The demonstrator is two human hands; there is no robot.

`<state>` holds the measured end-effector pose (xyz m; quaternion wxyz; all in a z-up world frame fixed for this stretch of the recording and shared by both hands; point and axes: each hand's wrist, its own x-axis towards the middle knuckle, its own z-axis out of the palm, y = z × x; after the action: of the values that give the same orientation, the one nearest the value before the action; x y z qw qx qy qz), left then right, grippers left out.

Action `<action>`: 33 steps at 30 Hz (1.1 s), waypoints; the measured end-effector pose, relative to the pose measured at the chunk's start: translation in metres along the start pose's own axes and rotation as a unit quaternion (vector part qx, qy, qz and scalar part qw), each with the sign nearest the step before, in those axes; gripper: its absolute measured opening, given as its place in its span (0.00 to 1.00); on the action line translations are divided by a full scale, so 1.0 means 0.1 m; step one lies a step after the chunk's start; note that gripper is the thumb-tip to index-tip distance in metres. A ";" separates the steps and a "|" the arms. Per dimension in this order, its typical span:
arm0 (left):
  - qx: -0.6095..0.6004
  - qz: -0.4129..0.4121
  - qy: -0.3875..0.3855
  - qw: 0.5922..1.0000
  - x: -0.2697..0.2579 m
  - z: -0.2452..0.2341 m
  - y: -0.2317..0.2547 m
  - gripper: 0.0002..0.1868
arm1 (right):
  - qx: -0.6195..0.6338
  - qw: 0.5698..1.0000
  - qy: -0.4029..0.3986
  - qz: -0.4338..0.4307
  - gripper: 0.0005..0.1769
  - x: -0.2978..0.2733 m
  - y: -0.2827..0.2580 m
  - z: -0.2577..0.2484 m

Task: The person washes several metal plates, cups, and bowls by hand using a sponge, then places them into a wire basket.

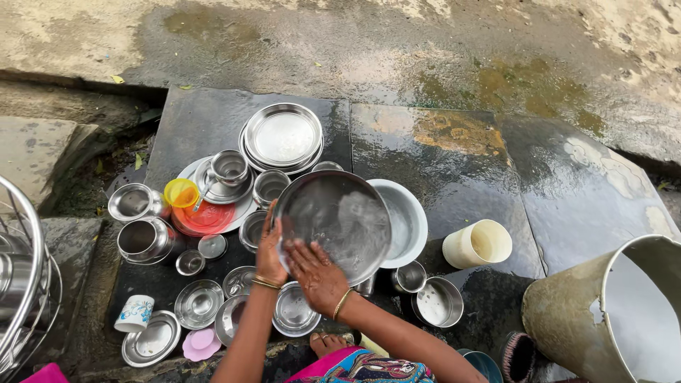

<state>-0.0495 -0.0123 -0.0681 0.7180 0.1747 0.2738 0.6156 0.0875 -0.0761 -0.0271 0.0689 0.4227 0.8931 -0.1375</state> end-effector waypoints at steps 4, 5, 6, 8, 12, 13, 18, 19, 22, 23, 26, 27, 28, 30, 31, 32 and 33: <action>-0.110 -0.014 0.021 0.994 0.01 0.17 -0.35 0.29 | -0.194 0.969 0.106 0.107 0.37 0.04 0.10 0.07; 0.010 -0.001 -0.010 1.000 0.10 0.12 -0.24 0.29 | -0.195 0.969 0.106 0.105 0.37 -0.04 0.14 0.09; 0.131 0.010 -0.041 0.990 0.20 0.09 -0.13 0.29 | -0.154 0.982 0.099 0.056 0.36 -0.17 0.16 0.10; 0.109 0.007 -0.050 0.993 0.36 -0.02 0.02 0.30 | -0.112 0.990 0.090 0.007 0.35 -0.25 0.16 0.08; -0.113 -0.054 0.044 0.991 0.22 -0.07 -0.58 0.34 | -0.180 0.982 -0.023 0.046 0.34 -0.09 0.13 -0.09; -0.114 -0.052 0.045 0.991 0.21 -0.12 -0.71 0.34 | -0.260 0.958 -0.090 0.081 0.34 -0.05 0.11 -0.08; 0.052 -0.046 0.011 0.998 0.56 -0.59 -0.69 0.30 | -0.207 0.977 -0.011 0.044 0.35 -0.28 0.08 0.09; 0.050 -0.046 0.012 0.998 0.51 -0.56 -0.81 0.30 | -0.227 0.973 -0.034 0.024 0.35 -0.32 0.06 0.07; -0.171 -0.158 0.115 0.966 0.39 -0.38 -1.09 0.33 | -0.228 0.945 -0.217 0.085 0.34 -0.05 0.10 -0.07; -0.120 -0.165 0.109 0.973 0.36 -0.35 -1.10 0.27 | -0.227 0.946 -0.216 0.085 0.34 -0.09 0.09 -0.08; -0.042 -0.154 0.075 0.984 0.60 -0.46 -0.79 0.24 | -0.285 0.951 -0.105 0.061 0.40 -0.31 0.06 -0.03; -0.008 -0.126 0.043 0.991 0.68 -0.53 -0.65 0.24 | -0.250 0.962 -0.096 0.047 0.35 -0.36 0.04 -0.01; -0.009 -0.117 0.039 0.992 0.66 -0.55 -0.65 0.24 | -0.216 0.972 -0.084 0.028 0.30 -0.37 0.03 -0.02; -0.115 -0.150 0.086 0.978 0.44 -0.42 -0.89 0.24 | -0.259 0.958 -0.115 0.033 0.33 -0.22 0.04 -0.09; -0.141 -0.172 0.099 0.970 0.35 -0.35 -0.98 0.24 | -0.298 0.942 -0.146 0.043 0.35 -0.16 0.04 -0.15; -0.114 -0.183 0.085 0.973 0.31 -0.31 -0.99 0.24 | -0.299 0.942 -0.145 0.045 0.35 -0.16 0.02 -0.20; -0.095 -0.197 0.075 0.973 0.32 -0.30 -0.92 0.24 | -0.293 0.950 -0.100 0.047 0.33 -0.18 -0.02 -0.27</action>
<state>0.0083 -0.0004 -0.1516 0.8160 0.0017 0.2965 0.4963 0.0973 -0.0822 0.0034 0.2849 0.4098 0.8617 0.0918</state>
